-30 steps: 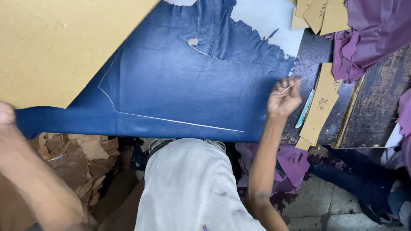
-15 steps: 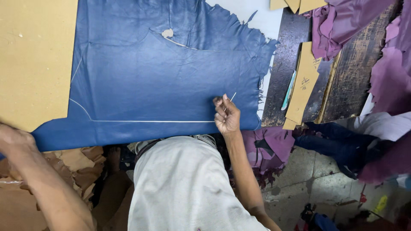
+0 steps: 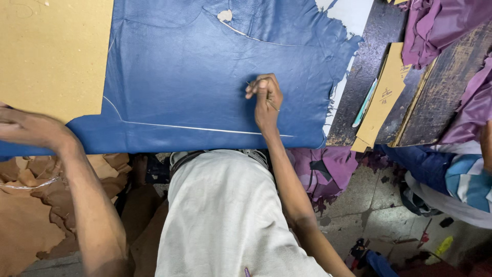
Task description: The person places a cardboard pattern on a blue fabric sheet, traces the outline with a pen, and then cuts the fabric along the traced lines using a rotary cutter. The person repeats this process with multiple patterns, cutting out several fabric pieces.
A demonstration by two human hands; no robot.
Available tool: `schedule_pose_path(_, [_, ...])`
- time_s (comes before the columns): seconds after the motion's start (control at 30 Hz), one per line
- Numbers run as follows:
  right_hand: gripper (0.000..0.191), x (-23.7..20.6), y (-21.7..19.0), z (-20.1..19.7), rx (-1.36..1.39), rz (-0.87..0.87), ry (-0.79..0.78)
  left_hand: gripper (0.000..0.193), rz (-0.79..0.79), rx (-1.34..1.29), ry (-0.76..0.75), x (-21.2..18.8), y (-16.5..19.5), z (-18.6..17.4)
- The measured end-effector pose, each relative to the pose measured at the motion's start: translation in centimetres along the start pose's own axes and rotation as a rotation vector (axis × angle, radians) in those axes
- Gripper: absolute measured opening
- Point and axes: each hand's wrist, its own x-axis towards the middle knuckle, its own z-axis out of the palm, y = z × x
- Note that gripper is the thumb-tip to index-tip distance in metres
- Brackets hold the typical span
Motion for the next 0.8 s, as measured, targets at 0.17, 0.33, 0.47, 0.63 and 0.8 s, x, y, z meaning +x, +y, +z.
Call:
schedule_pose_path(0.17, [0.018,1.1,0.6,1.6,-0.061,-0.131,-0.031,0.036,0.018,-0.044,-0.039,-0.5,-1.9,-1.0])
schedule_pose_path(0.33, [0.019,0.9,1.6,1.8,-0.1,-0.091,-0.01,0.038,-0.015,0.154,0.039,-0.2,-4.1,-1.8])
schedule_pose_path(0.47, [0.017,0.8,2.3,1.9,-0.081,-0.056,-0.015,0.039,-0.075,-0.056,-0.033,-0.2,-4.9,-2.2])
schedule_pose_path(0.63, [0.017,0.9,2.5,2.0,-0.09,-0.036,-0.023,0.039,-0.062,0.005,-0.05,0.2,-5.0,-2.4])
schedule_pose_path(0.8, [0.016,0.9,2.8,2.2,-0.068,-0.01,-0.031,0.039,0.024,0.135,-0.001,0.8,-5.1,-2.3])
